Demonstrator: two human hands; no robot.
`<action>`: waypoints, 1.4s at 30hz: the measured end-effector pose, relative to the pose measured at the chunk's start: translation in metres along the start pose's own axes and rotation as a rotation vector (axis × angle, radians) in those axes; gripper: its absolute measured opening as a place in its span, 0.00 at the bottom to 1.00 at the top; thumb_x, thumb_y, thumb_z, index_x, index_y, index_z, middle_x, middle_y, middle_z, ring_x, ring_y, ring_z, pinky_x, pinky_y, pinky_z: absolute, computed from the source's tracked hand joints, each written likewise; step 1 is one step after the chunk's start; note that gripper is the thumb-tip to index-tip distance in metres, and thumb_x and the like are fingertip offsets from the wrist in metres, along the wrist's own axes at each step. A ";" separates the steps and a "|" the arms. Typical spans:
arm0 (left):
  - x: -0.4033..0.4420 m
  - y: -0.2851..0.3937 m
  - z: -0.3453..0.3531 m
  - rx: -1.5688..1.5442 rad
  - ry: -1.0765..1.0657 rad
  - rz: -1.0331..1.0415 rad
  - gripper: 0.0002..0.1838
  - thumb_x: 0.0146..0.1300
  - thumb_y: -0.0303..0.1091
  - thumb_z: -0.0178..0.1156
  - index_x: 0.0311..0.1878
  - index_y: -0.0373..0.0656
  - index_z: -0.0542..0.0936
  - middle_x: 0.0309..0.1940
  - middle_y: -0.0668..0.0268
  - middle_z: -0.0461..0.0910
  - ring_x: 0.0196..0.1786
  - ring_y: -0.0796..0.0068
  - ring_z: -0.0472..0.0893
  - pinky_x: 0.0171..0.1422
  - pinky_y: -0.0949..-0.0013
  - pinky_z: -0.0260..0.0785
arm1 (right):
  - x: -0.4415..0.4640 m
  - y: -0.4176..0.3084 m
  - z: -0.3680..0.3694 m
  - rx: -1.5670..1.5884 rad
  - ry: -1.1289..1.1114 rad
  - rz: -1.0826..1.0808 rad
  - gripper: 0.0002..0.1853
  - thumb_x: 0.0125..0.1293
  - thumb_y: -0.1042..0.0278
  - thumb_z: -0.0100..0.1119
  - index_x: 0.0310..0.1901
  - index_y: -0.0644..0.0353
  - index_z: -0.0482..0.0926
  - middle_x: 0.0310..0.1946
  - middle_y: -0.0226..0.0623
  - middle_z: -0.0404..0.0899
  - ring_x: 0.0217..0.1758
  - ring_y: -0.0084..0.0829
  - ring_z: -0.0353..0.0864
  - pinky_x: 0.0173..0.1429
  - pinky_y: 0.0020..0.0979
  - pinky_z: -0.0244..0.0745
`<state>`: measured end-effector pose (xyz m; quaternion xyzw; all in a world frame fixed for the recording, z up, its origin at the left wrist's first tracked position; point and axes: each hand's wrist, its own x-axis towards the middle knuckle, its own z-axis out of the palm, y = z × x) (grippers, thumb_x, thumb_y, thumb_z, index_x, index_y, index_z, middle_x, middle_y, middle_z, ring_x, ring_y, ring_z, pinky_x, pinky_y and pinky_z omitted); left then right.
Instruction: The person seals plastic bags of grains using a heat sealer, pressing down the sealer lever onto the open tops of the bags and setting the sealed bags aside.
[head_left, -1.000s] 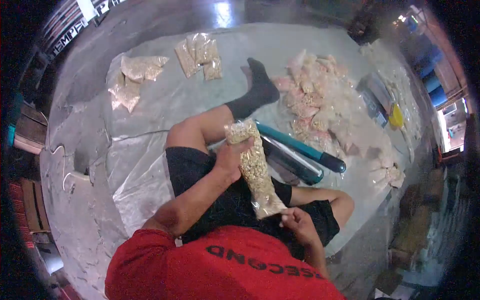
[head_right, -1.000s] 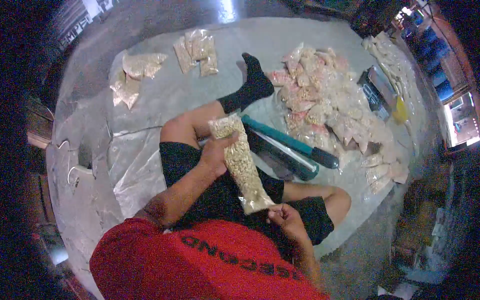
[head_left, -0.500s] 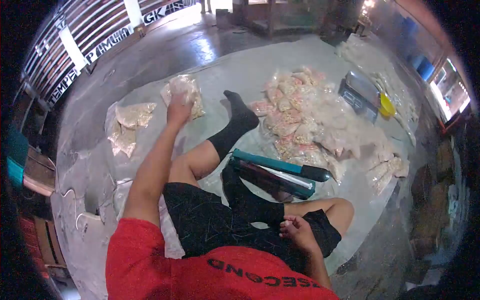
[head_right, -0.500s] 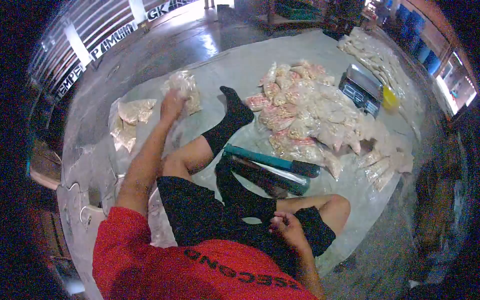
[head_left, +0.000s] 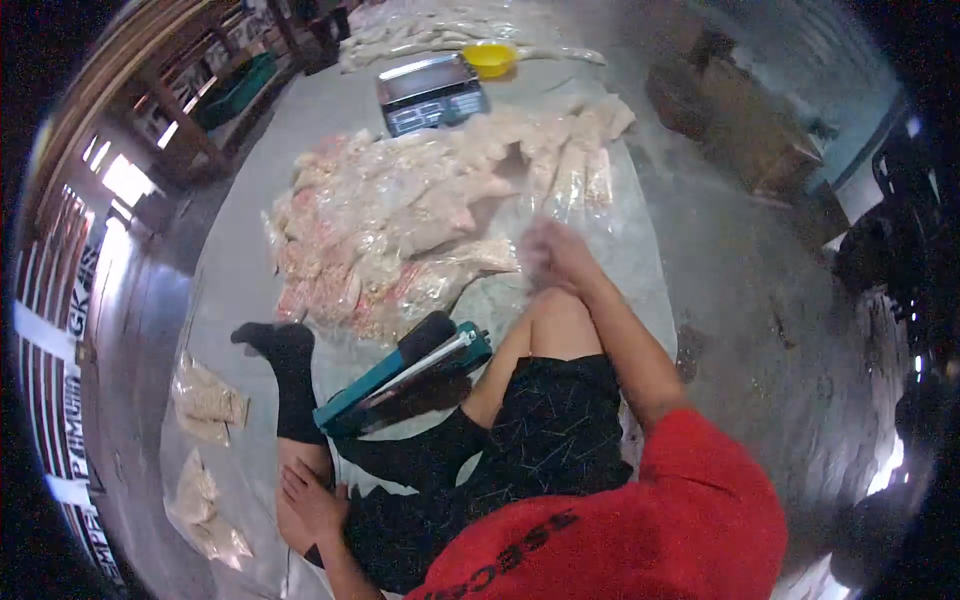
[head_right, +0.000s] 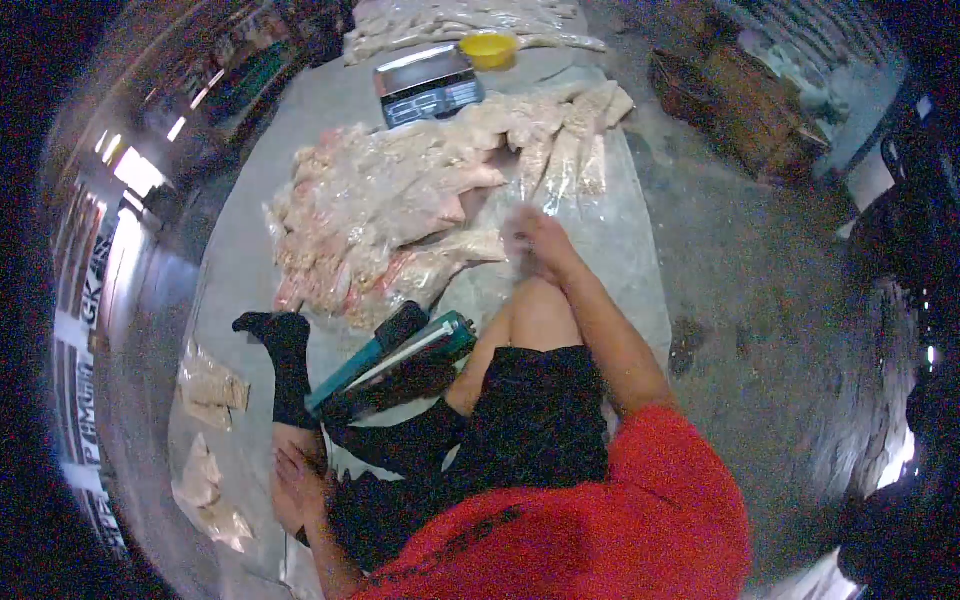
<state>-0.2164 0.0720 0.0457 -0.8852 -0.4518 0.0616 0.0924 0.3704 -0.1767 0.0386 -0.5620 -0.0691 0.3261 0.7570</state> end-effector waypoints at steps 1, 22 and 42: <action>-0.008 0.008 -0.005 0.007 0.001 0.017 0.56 0.55 0.51 0.72 0.79 0.34 0.54 0.77 0.36 0.55 0.76 0.32 0.59 0.79 0.41 0.52 | 0.041 0.019 -0.023 -0.492 0.482 -0.159 0.28 0.73 0.57 0.60 0.67 0.65 0.71 0.61 0.52 0.78 0.67 0.50 0.75 0.72 0.49 0.68; -0.007 0.168 -0.120 -0.616 -0.001 0.623 0.18 0.60 0.48 0.68 0.46 0.45 0.86 0.37 0.58 0.84 0.47 0.51 0.82 0.50 0.50 0.69 | 0.101 -0.178 -0.129 -0.366 0.375 -0.537 0.17 0.73 0.60 0.57 0.55 0.63 0.83 0.53 0.40 0.83 0.58 0.33 0.80 0.61 0.37 0.74; -0.058 0.156 -0.055 -1.459 -0.403 0.464 0.41 0.51 0.55 0.80 0.65 0.48 0.77 0.57 0.57 0.83 0.60 0.56 0.82 0.68 0.56 0.72 | -0.249 0.033 0.145 -0.664 -0.616 -0.135 0.15 0.77 0.61 0.55 0.50 0.62 0.87 0.44 0.37 0.89 0.48 0.32 0.87 0.58 0.33 0.79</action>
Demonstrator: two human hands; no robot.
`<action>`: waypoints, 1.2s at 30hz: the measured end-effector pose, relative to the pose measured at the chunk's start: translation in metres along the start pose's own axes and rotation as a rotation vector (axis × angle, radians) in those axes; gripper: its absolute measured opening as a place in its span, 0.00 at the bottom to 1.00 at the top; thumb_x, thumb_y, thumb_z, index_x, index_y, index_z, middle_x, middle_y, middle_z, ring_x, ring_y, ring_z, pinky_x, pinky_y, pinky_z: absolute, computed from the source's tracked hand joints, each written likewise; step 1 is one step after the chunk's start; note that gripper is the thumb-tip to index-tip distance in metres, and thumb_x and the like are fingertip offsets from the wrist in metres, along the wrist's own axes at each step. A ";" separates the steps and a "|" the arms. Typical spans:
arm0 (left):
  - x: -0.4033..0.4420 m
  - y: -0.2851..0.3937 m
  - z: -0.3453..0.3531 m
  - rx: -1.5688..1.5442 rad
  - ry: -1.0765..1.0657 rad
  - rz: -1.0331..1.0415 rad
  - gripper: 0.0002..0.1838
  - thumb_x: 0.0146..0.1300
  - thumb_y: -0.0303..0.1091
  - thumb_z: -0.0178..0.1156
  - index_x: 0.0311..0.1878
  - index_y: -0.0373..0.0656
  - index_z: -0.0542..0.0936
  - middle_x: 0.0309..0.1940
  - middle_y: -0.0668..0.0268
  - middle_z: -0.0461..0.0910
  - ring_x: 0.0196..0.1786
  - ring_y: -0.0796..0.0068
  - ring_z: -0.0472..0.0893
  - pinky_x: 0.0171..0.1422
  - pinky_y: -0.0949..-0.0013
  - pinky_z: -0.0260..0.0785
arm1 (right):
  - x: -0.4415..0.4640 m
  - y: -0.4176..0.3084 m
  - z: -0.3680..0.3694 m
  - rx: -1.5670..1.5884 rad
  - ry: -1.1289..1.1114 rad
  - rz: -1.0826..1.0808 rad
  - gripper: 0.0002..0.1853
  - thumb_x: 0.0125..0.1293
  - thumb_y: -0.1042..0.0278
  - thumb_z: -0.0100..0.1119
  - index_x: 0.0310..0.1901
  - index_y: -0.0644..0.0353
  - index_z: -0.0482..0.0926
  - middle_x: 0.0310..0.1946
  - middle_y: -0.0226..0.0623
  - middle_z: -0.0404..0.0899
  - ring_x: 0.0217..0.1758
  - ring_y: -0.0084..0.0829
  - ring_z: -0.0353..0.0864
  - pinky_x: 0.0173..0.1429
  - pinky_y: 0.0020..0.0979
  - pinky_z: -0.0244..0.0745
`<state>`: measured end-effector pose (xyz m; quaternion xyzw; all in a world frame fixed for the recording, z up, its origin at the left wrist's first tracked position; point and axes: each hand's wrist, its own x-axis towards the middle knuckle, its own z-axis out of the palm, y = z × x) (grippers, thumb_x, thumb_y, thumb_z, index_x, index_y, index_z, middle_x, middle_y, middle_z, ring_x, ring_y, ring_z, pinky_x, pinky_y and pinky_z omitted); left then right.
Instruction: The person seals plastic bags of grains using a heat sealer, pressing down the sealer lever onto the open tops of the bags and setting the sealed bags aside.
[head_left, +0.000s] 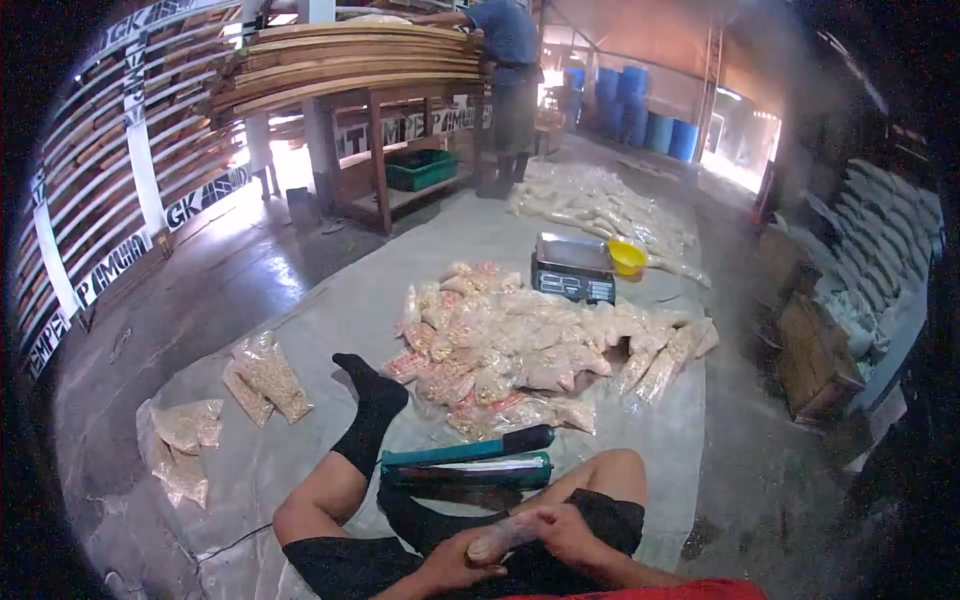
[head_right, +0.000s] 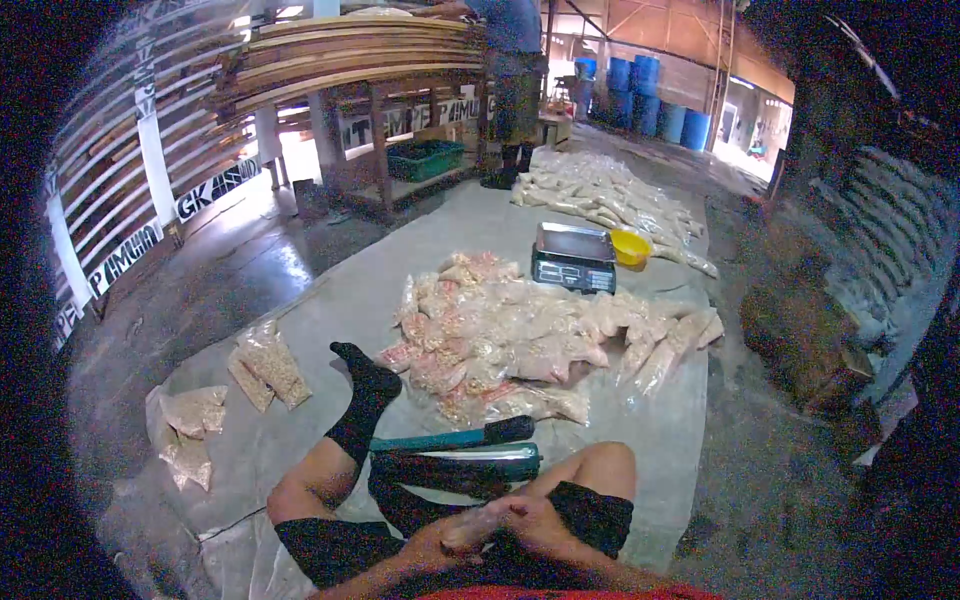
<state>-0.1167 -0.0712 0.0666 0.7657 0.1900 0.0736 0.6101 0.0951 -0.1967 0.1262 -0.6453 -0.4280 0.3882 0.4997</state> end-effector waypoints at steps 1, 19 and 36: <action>-0.006 0.004 -0.005 0.111 0.112 0.137 0.31 0.58 0.48 0.76 0.61 0.44 0.80 0.52 0.59 0.85 0.53 0.62 0.85 0.60 0.60 0.77 | -0.001 -0.005 0.011 -0.043 -0.074 0.029 0.16 0.78 0.59 0.55 0.50 0.62 0.86 0.44 0.37 0.89 0.48 0.32 0.87 0.58 0.33 0.79; -0.028 0.066 -0.001 0.128 0.721 0.285 0.06 0.65 0.34 0.69 0.42 0.44 0.88 0.34 0.59 0.88 0.38 0.62 0.88 0.44 0.62 0.80 | 0.000 -0.022 0.004 -0.054 -0.157 0.144 0.16 0.74 0.56 0.62 0.53 0.57 0.86 0.44 0.33 0.88 0.50 0.26 0.84 0.59 0.35 0.78; -0.010 0.071 -0.007 -0.232 0.769 0.041 0.10 0.73 0.31 0.62 0.44 0.32 0.85 0.35 0.58 0.87 0.36 0.70 0.87 0.45 0.67 0.81 | 0.011 -0.010 0.016 -0.033 0.109 0.058 0.15 0.70 0.58 0.69 0.46 0.62 0.87 0.41 0.33 0.90 0.43 0.22 0.86 0.51 0.28 0.80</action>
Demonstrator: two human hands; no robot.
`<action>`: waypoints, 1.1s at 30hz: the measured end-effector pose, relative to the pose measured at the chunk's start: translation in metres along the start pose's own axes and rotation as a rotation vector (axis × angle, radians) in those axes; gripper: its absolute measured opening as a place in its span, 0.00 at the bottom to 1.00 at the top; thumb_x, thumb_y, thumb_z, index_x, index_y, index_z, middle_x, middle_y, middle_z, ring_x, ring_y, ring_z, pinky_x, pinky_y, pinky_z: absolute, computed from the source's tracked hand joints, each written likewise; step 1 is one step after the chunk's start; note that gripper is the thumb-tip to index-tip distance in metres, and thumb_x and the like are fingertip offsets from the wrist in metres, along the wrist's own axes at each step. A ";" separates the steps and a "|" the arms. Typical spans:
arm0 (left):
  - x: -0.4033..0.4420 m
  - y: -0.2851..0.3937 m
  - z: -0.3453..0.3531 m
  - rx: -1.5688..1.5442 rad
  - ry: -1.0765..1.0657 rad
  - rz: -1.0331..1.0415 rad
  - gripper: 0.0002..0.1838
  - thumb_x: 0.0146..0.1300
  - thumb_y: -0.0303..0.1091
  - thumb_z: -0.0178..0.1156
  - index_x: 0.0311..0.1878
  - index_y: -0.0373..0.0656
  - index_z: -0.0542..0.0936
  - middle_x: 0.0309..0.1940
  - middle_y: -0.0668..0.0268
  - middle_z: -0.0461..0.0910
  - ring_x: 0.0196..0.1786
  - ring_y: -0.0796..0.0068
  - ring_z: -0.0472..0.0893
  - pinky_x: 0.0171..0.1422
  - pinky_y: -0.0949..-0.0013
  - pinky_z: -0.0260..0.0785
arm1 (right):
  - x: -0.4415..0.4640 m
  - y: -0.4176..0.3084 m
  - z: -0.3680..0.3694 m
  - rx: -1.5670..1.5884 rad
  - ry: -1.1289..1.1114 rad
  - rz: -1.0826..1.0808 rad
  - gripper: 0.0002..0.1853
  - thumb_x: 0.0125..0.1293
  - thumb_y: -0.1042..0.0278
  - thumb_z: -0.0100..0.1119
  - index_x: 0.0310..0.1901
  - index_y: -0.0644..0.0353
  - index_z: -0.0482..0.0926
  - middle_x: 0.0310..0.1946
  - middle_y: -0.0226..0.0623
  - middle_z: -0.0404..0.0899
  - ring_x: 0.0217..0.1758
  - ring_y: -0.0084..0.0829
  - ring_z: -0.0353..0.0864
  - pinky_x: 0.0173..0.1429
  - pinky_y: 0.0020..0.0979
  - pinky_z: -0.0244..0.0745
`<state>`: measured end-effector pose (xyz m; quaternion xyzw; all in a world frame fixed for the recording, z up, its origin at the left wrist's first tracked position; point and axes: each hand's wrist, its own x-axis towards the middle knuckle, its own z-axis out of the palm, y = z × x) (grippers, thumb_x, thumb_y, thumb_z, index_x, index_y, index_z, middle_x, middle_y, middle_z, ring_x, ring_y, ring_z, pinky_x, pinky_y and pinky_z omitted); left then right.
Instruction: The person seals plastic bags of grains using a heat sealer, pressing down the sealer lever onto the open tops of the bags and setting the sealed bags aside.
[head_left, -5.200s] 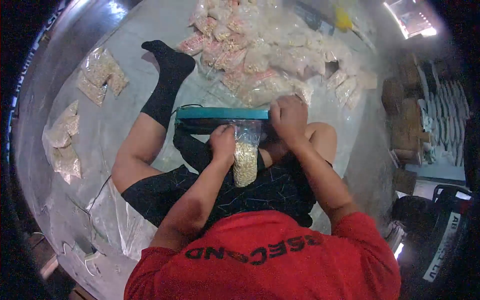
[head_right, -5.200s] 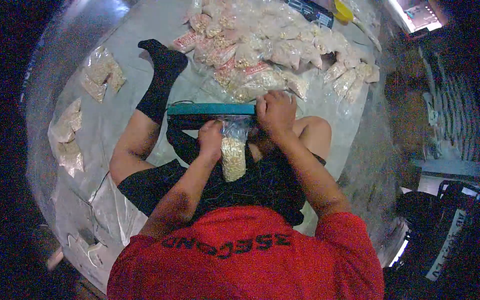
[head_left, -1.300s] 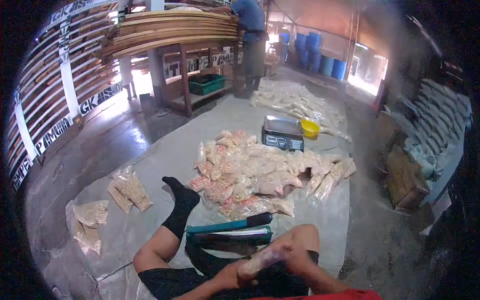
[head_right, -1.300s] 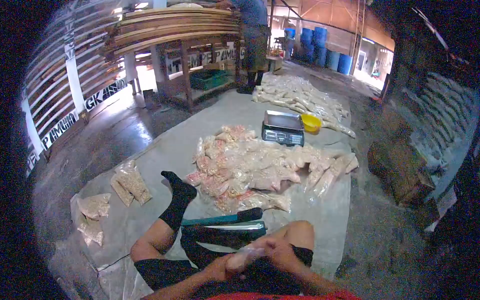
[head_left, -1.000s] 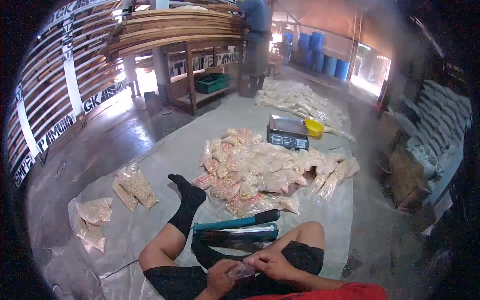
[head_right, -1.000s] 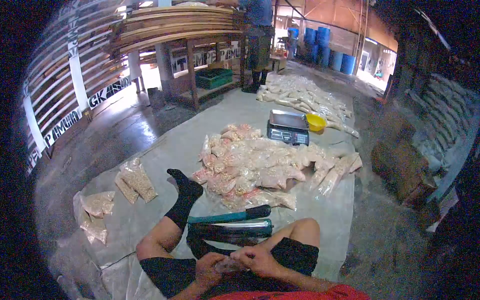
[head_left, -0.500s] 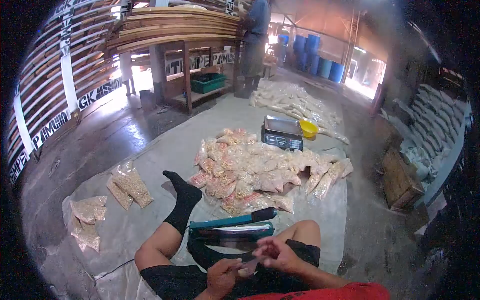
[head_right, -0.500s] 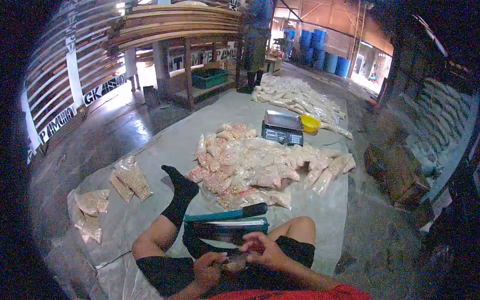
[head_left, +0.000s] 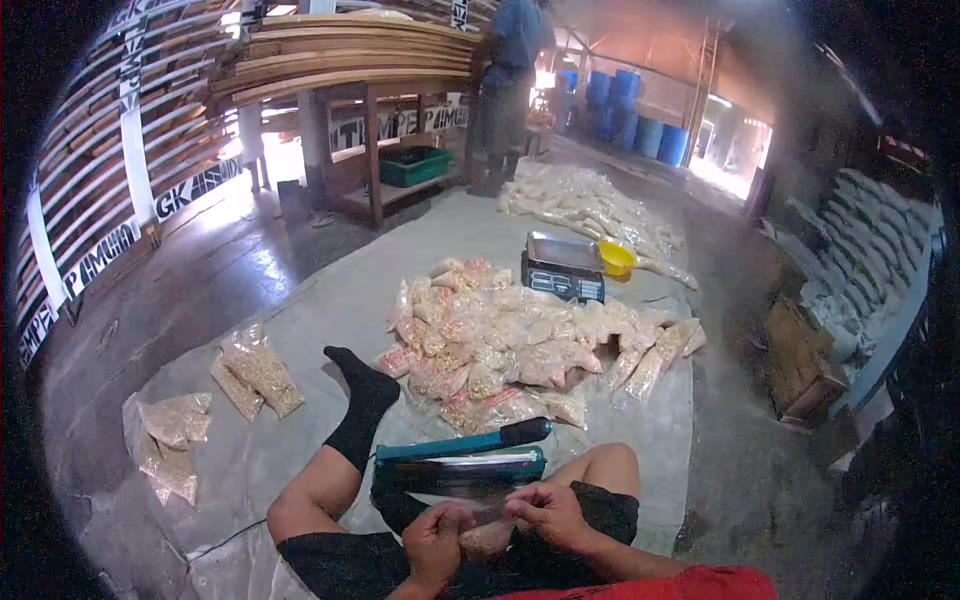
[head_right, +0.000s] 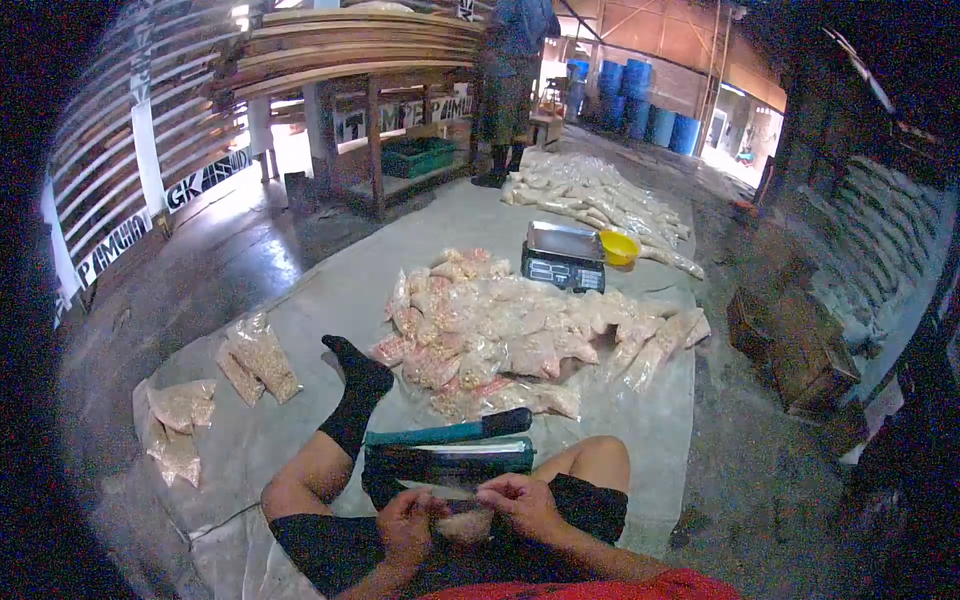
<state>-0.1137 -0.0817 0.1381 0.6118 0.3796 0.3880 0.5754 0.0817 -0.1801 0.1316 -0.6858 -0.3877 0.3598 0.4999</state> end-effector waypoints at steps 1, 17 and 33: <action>0.002 -0.005 0.001 -0.079 0.031 0.013 0.10 0.73 0.31 0.62 0.43 0.33 0.85 0.35 0.58 0.87 0.36 0.70 0.87 0.44 0.68 0.81 | 0.004 0.006 0.001 0.068 -0.003 -0.023 0.15 0.70 0.58 0.69 0.46 0.62 0.87 0.40 0.33 0.90 0.42 0.22 0.86 0.51 0.28 0.80; 0.016 -0.017 0.000 -0.131 -0.026 -0.067 0.11 0.67 0.31 0.68 0.48 0.35 0.84 0.36 0.61 0.88 0.36 0.72 0.87 0.42 0.69 0.81 | 0.020 0.018 0.003 0.236 0.088 -0.037 0.14 0.73 0.60 0.65 0.49 0.64 0.85 0.38 0.34 0.89 0.42 0.23 0.86 0.49 0.27 0.81; 0.032 -0.027 0.018 0.003 -0.048 -0.161 0.20 0.74 0.48 0.59 0.40 0.40 0.86 0.35 0.64 0.87 0.39 0.72 0.83 0.49 0.64 0.76 | 0.039 -0.010 0.001 -0.196 0.251 0.057 0.19 0.75 0.52 0.60 0.40 0.63 0.86 0.34 0.35 0.87 0.39 0.26 0.83 0.48 0.33 0.78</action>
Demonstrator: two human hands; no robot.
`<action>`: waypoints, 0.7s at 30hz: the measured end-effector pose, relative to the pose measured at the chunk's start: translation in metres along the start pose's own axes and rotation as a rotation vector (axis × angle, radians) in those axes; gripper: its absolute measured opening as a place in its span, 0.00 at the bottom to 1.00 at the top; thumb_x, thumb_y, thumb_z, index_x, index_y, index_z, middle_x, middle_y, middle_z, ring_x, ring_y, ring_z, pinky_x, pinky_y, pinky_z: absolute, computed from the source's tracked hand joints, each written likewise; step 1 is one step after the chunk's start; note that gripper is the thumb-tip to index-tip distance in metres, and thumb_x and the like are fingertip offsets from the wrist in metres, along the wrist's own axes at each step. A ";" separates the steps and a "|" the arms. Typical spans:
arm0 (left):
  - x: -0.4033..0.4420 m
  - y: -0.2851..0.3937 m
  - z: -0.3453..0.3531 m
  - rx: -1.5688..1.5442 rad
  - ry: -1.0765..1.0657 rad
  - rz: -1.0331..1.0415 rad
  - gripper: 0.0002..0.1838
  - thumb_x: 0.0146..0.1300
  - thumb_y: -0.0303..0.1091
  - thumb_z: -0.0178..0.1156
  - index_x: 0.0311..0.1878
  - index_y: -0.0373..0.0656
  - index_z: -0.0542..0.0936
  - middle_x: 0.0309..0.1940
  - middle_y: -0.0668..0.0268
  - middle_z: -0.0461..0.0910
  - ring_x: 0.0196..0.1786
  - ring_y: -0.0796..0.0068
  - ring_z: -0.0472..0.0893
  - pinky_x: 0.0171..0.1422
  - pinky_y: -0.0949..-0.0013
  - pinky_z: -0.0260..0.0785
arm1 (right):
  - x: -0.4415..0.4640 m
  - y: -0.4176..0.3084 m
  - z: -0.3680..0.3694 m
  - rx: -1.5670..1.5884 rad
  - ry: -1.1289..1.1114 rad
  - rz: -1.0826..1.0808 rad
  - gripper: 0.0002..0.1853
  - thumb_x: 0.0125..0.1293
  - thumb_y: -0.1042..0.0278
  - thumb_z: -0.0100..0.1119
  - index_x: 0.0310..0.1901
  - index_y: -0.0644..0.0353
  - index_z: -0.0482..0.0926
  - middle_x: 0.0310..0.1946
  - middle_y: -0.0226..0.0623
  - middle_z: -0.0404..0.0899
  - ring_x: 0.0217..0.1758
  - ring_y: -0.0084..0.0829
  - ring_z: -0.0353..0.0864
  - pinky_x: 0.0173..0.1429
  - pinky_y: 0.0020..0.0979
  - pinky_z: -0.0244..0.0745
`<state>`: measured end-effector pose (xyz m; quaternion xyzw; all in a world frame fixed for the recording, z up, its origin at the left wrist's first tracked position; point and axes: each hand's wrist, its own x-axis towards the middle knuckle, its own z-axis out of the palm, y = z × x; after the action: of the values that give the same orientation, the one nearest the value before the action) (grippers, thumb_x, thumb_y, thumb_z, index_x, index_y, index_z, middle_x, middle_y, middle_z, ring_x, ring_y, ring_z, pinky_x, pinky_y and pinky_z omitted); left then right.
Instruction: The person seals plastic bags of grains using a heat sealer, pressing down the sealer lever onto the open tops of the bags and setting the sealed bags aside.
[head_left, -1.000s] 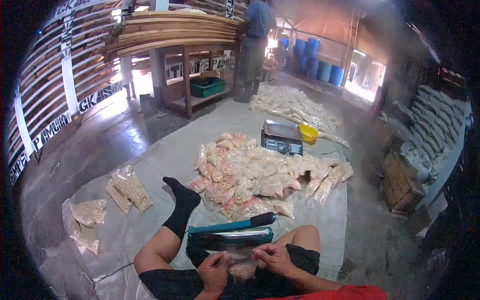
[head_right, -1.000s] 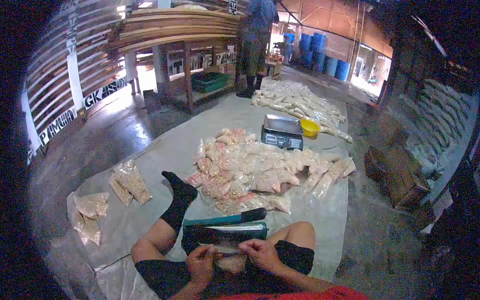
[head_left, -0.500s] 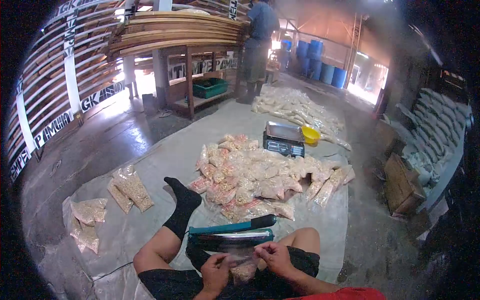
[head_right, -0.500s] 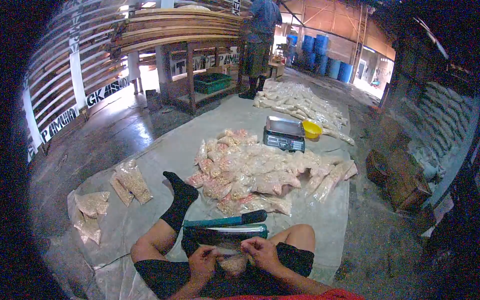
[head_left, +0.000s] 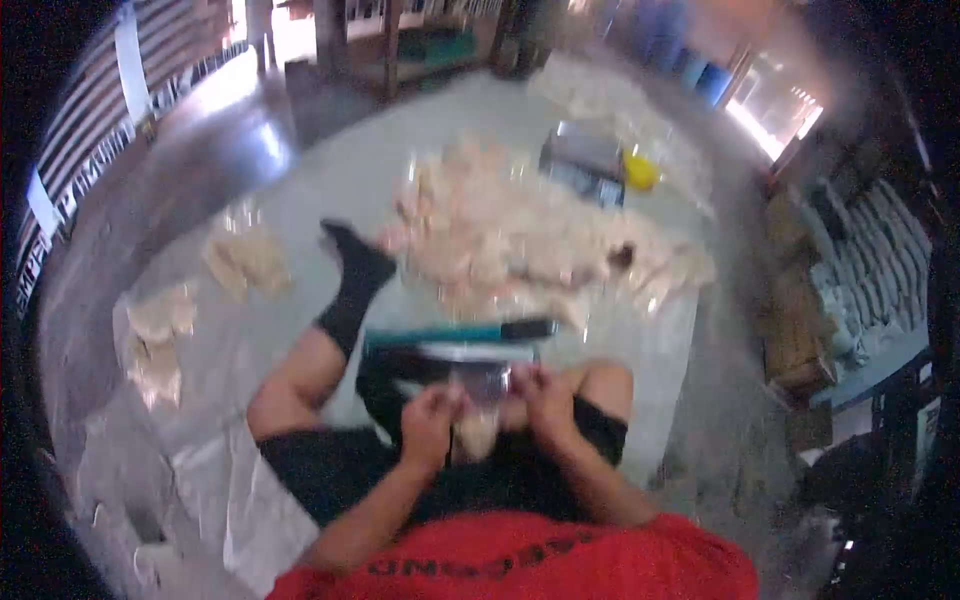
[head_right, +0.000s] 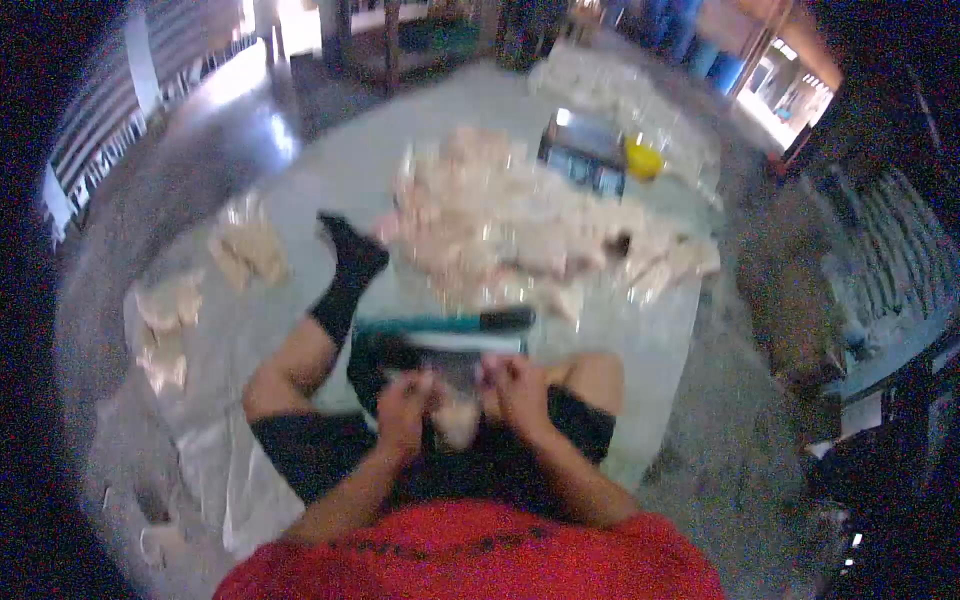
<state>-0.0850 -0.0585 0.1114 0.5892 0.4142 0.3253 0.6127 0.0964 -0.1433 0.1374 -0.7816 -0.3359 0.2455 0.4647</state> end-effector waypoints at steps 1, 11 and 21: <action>0.003 0.001 0.004 0.024 0.043 -0.077 0.20 0.73 0.49 0.60 0.39 0.40 0.86 0.35 0.65 0.86 0.39 0.72 0.83 0.49 0.65 0.76 | 0.004 0.010 0.004 0.083 -0.024 0.013 0.20 0.75 0.50 0.59 0.42 0.63 0.84 0.34 0.36 0.86 0.39 0.27 0.83 0.48 0.34 0.78; 0.043 -0.028 0.016 -0.563 0.138 -0.445 0.10 0.72 0.34 0.57 0.48 0.38 0.80 0.36 0.63 0.82 0.36 0.67 0.83 0.41 0.65 0.78 | 0.025 0.055 0.059 0.547 0.012 0.284 0.13 0.76 0.64 0.57 0.47 0.66 0.83 0.35 0.36 0.86 0.39 0.26 0.82 0.45 0.29 0.78; 0.090 -0.085 0.027 -0.469 0.087 -0.451 0.09 0.70 0.30 0.54 0.47 0.38 0.81 0.38 0.60 0.83 0.36 0.65 0.84 0.39 0.62 0.80 | 0.053 0.131 0.098 0.208 0.159 0.254 0.16 0.72 0.61 0.57 0.44 0.69 0.84 0.32 0.45 0.86 0.34 0.35 0.83 0.43 0.40 0.77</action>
<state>-0.0279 0.0013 0.0145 0.3112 0.4740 0.2930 0.7698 0.1019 -0.0939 -0.0272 -0.7823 -0.1696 0.2733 0.5335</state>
